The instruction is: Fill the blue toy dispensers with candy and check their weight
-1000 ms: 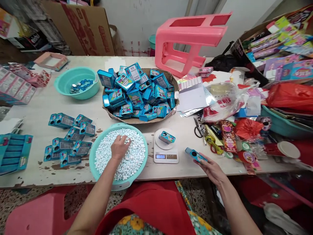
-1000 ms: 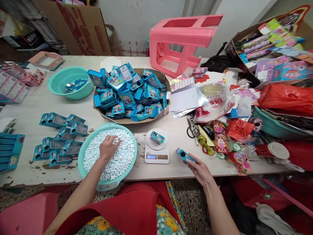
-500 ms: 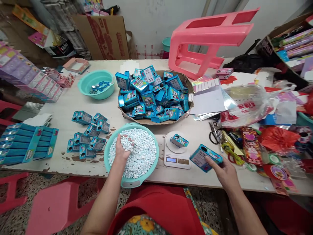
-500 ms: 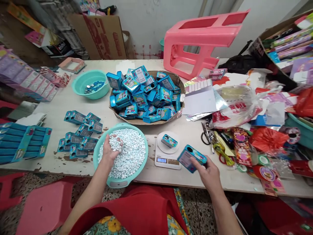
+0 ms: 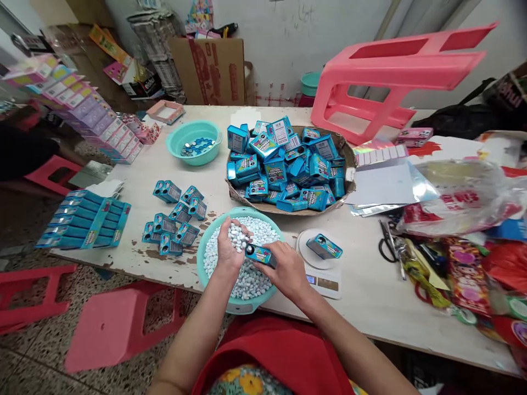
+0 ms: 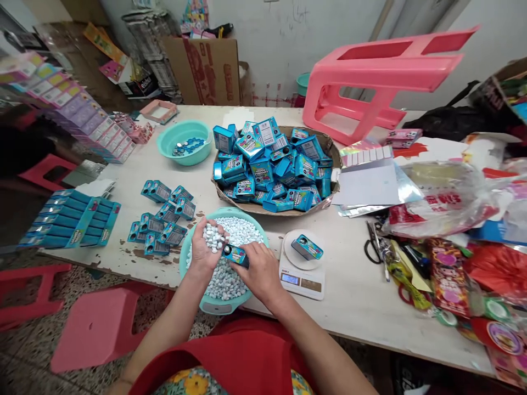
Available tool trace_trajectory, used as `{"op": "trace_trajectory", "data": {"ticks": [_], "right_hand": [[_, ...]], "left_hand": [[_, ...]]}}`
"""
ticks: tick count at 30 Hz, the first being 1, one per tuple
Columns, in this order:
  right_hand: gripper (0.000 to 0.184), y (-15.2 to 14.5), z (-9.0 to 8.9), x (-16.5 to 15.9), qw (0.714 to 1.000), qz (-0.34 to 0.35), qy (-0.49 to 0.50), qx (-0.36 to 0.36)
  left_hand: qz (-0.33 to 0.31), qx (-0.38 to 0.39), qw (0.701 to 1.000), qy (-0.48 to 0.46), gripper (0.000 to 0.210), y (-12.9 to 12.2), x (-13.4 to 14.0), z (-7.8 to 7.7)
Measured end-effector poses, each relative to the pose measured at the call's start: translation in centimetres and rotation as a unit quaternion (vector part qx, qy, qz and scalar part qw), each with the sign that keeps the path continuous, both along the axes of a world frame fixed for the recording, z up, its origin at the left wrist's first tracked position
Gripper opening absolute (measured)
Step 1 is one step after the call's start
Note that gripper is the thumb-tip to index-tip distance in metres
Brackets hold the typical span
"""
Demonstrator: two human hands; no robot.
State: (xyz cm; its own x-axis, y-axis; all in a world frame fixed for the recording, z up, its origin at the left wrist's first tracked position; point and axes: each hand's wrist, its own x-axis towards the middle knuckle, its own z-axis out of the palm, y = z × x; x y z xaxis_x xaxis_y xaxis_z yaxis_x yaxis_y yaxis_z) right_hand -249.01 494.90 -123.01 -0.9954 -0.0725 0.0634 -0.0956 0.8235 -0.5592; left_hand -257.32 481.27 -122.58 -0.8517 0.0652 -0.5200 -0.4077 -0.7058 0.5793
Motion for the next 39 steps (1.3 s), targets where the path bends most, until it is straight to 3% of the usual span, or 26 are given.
{"op": "trace_trajectory", "data": {"ticks": [7,15,18,24,39], "right_hand": [[0.035,-1.1,-0.1,-1.2,1.000,0.007,0.002,0.017],[0.029,-1.6,0.9,-1.4,1.000,0.026,0.011,0.010],[0.031,-1.7,1.1,-1.5,1.000,-0.003,0.018,0.001],[0.030,-1.6,1.1,-1.8,1.000,0.005,0.024,-0.012],[0.033,-0.7,1.2,-2.3,0.998,-0.009,0.005,-0.057]], "left_hand": [[0.038,-0.006,0.999,0.023,0.027,0.0,-0.2,-0.8],[0.024,-0.019,0.998,0.049,0.034,0.3,-0.2,-0.1],[0.032,-0.032,0.996,0.071,0.038,0.2,-0.3,0.2],[0.037,-0.105,0.991,0.080,0.029,0.3,-0.4,0.4],[0.033,-0.125,0.987,0.095,0.030,1.1,-0.5,0.6]]}}
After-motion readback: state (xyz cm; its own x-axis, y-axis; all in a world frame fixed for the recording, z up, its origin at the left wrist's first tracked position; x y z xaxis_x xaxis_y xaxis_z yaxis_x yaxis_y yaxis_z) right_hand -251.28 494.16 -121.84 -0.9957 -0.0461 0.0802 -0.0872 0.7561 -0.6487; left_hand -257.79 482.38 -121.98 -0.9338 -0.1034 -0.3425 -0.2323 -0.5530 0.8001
